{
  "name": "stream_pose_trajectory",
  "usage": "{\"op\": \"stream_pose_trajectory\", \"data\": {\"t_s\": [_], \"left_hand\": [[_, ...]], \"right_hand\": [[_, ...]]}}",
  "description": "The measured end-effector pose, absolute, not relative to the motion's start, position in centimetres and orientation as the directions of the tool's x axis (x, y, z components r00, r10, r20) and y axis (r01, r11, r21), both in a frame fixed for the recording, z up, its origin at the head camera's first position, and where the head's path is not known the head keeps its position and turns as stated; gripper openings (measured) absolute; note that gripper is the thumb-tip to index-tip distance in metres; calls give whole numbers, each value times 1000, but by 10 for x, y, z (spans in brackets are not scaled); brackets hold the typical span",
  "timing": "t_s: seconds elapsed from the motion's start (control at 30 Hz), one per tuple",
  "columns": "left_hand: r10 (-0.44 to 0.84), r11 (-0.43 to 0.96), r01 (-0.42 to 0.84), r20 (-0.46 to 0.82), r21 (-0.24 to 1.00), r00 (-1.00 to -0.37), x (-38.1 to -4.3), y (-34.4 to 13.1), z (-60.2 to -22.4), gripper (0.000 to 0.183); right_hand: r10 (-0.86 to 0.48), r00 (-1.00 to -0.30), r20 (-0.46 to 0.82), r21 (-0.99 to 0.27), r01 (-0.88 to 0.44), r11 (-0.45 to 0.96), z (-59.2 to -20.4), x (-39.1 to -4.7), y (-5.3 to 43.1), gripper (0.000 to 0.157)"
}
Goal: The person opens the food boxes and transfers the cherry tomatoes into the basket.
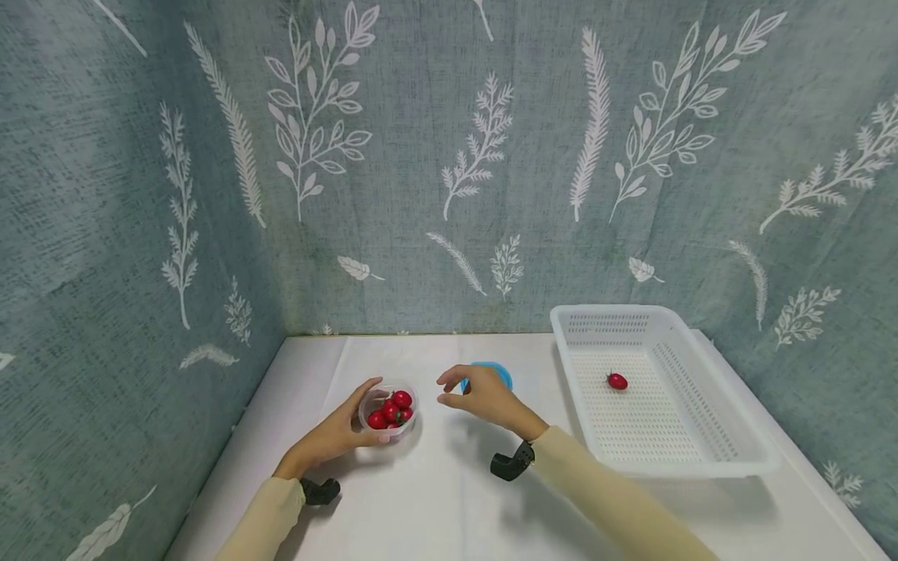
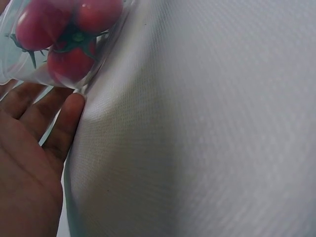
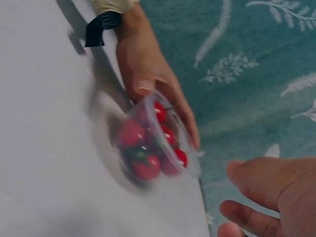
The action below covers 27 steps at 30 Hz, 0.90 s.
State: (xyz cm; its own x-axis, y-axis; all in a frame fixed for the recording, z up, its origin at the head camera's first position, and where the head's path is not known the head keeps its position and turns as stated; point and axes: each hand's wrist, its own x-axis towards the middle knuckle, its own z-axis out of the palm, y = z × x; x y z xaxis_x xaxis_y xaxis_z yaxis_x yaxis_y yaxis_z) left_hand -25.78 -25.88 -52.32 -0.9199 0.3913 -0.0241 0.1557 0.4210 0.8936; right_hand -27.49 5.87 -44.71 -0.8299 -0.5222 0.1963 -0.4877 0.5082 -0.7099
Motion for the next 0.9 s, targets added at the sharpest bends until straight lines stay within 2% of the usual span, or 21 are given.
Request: {"op": "stream_pose_trajectory", "data": {"t_s": [0.57,0.73,0.9], "left_hand": [[401,414,139,-43,900,-915,-258,-262,-524,107],[390,420,127,-52,899,-920,-256,-261,-522,106],[380,427,118,-59,897,-923,-254,-260,-520,105]], "right_hand": [[-608,-778,156,-723,-510,467,-463,-274,-3,32],[-638,-756,147,-667,-552,500,-464,-276,-16,37],[-630,-765,136,-585,-575,572,-463,-276,-24,42]]}}
